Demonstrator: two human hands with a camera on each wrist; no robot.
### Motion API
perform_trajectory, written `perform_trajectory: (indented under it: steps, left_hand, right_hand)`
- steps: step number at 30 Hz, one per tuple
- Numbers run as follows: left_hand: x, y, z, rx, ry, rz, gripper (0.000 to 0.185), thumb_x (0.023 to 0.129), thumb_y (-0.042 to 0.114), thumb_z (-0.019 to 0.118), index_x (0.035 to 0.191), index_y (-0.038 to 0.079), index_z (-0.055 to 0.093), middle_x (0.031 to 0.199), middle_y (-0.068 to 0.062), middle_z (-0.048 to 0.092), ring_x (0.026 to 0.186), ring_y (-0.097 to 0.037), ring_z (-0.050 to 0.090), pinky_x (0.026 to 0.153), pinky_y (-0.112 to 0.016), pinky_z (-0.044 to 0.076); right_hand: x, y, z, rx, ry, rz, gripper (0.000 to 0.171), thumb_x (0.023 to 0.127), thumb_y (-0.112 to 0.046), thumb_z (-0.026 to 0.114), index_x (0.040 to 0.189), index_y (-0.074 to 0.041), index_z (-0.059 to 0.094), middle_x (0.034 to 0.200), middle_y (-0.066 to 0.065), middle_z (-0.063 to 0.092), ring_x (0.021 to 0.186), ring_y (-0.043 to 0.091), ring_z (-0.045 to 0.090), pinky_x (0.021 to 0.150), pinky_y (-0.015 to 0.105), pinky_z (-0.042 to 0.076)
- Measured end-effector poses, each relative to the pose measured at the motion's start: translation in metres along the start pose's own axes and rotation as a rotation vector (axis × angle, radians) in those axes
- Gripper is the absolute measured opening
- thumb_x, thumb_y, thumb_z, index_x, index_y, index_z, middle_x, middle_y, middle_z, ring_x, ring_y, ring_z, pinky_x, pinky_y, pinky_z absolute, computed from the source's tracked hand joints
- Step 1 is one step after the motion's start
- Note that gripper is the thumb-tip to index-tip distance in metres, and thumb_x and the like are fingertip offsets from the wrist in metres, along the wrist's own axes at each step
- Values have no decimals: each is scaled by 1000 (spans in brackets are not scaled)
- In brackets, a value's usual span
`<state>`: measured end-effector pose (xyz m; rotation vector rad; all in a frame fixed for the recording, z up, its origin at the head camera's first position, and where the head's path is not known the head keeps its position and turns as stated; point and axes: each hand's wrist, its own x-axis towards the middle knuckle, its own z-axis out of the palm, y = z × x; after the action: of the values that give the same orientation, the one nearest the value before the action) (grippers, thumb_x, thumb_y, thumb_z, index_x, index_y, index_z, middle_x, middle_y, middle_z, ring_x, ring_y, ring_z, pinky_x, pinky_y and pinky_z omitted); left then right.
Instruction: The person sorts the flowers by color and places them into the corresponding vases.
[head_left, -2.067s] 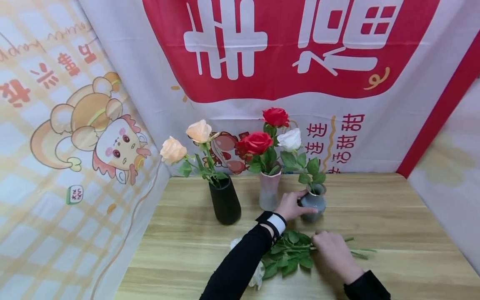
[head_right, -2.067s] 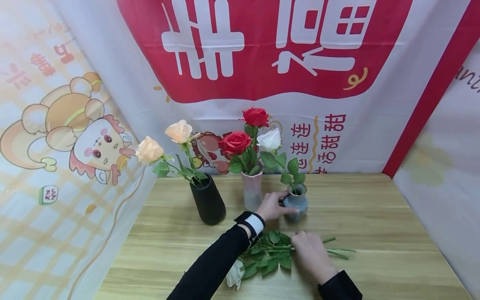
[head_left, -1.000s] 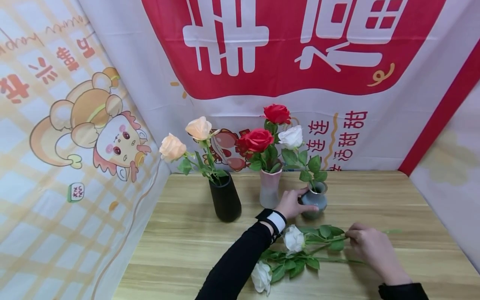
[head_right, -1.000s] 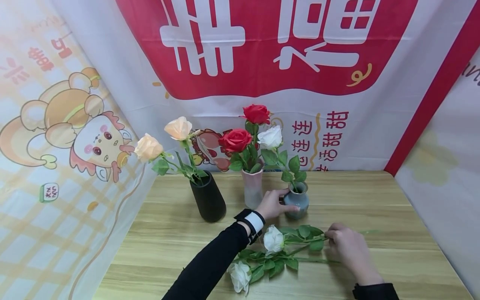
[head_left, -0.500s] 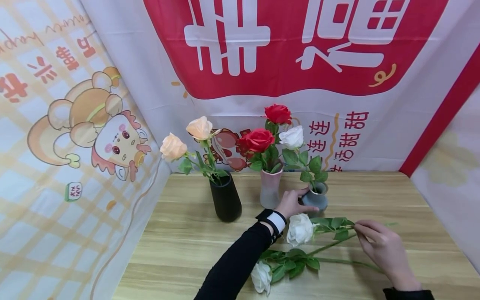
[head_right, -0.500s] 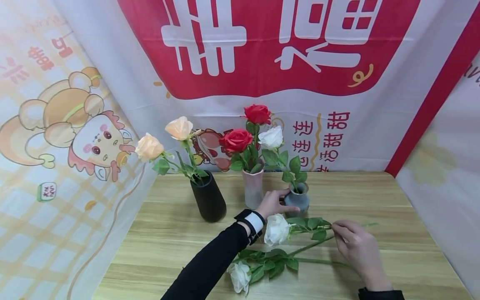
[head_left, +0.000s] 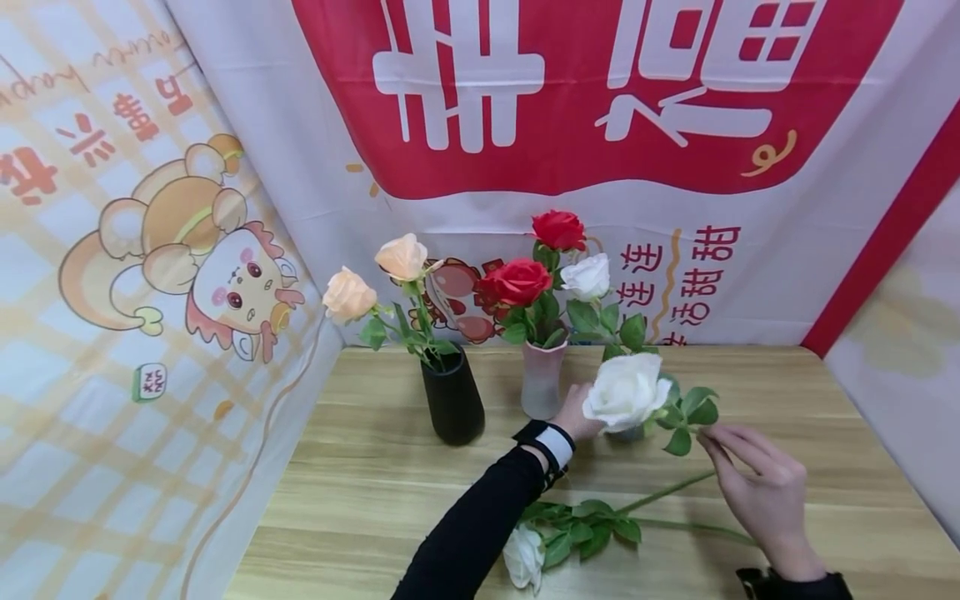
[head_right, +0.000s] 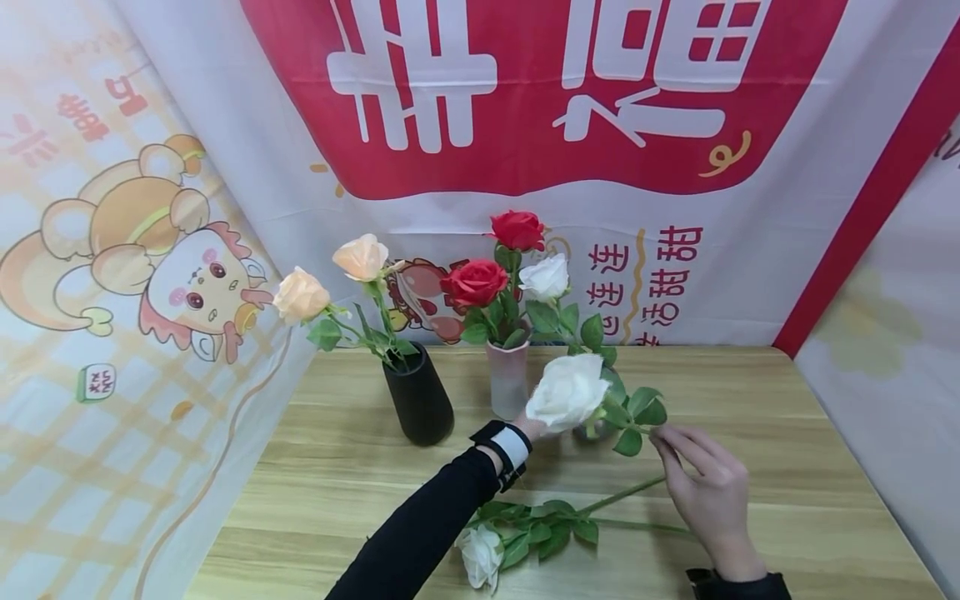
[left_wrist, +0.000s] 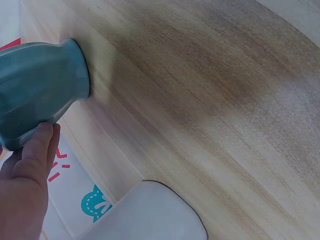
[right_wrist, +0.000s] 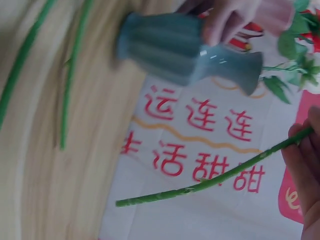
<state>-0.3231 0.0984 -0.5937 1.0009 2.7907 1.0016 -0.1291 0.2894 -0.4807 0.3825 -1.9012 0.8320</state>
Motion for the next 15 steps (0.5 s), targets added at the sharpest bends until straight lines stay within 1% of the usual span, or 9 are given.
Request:
perform_trajectory:
  steps: [1, 2, 3, 4, 5, 6, 8, 10, 15]
  left_hand:
    - [-6, 16, -13, -32, -6, -21, 44, 79, 40, 81, 113, 15, 70, 102, 2, 69, 94, -14, 60, 85, -25, 44]
    - [-10, 29, -23, -74, -34, -84, 54, 77, 41, 84, 121, 15, 69, 108, 1, 70, 99, -14, 61, 87, -25, 45]
    - [-13, 38, -28, -94, -35, -100, 57, 78, 44, 83, 126, 18, 68, 112, 2, 69, 101, -12, 62, 87, -24, 45]
    - [-16, 44, -33, -127, -34, -113, 65, 76, 47, 83, 132, 20, 64, 117, 3, 68, 103, -10, 62, 85, -22, 46]
    - [-17, 49, -36, -156, -35, -134, 68, 76, 46, 84, 135, 21, 62, 121, 3, 67, 105, -10, 61, 84, -21, 46]
    - [-18, 52, -39, -154, -40, -140, 69, 76, 45, 84, 137, 23, 60, 124, 3, 65, 107, -9, 61, 85, -20, 46]
    - [-19, 53, -39, -150, -39, -139, 73, 76, 46, 83, 140, 24, 57, 128, 4, 63, 109, -7, 60, 85, -18, 45]
    - [-20, 54, -41, -148, -43, -131, 75, 74, 50, 83, 140, 25, 56, 128, 4, 63, 108, -7, 60, 83, -16, 44]
    - [-20, 53, -41, -154, -41, -125, 76, 73, 52, 82, 140, 27, 56, 128, 3, 63, 109, -6, 59, 84, -16, 44]
  right_hand:
    - [3, -3, 0, 19, 14, 20, 11, 83, -6, 78, 86, 4, 77, 83, 19, 71, 84, 2, 65, 82, 10, 45]
    - [5, -7, 0, 38, 21, 45, 9, 78, 5, 78, 87, 5, 77, 83, 19, 71, 86, 1, 64, 81, 10, 45]
    - [8, -10, 1, 54, 28, 75, 17, 72, 14, 78, 87, 6, 77, 84, 20, 70, 87, 0, 64, 80, 10, 46]
    - [10, -13, 1, 70, 31, 108, 26, 67, 21, 77, 88, 6, 76, 84, 21, 70, 87, -1, 64, 79, 11, 47]
    - [11, -16, 1, 87, 32, 140, 31, 63, 27, 76, 88, 7, 76, 84, 21, 70, 87, -1, 64, 77, 11, 47]
    - [12, -18, 1, 104, 30, 171, 34, 61, 30, 74, 88, 8, 75, 85, 22, 69, 86, -1, 65, 76, 11, 48]
    - [14, -21, 2, 138, 28, 220, 36, 61, 33, 73, 89, 10, 74, 86, 24, 68, 85, 2, 65, 75, 12, 49]
    - [15, -25, 2, 136, 8, 277, 33, 64, 31, 73, 90, 10, 73, 87, 24, 68, 85, 2, 65, 74, 13, 50]
    - [26, -31, 5, 78, -75, 448, 23, 75, 18, 76, 94, 4, 72, 91, 8, 70, 81, -1, 65, 71, 12, 50]
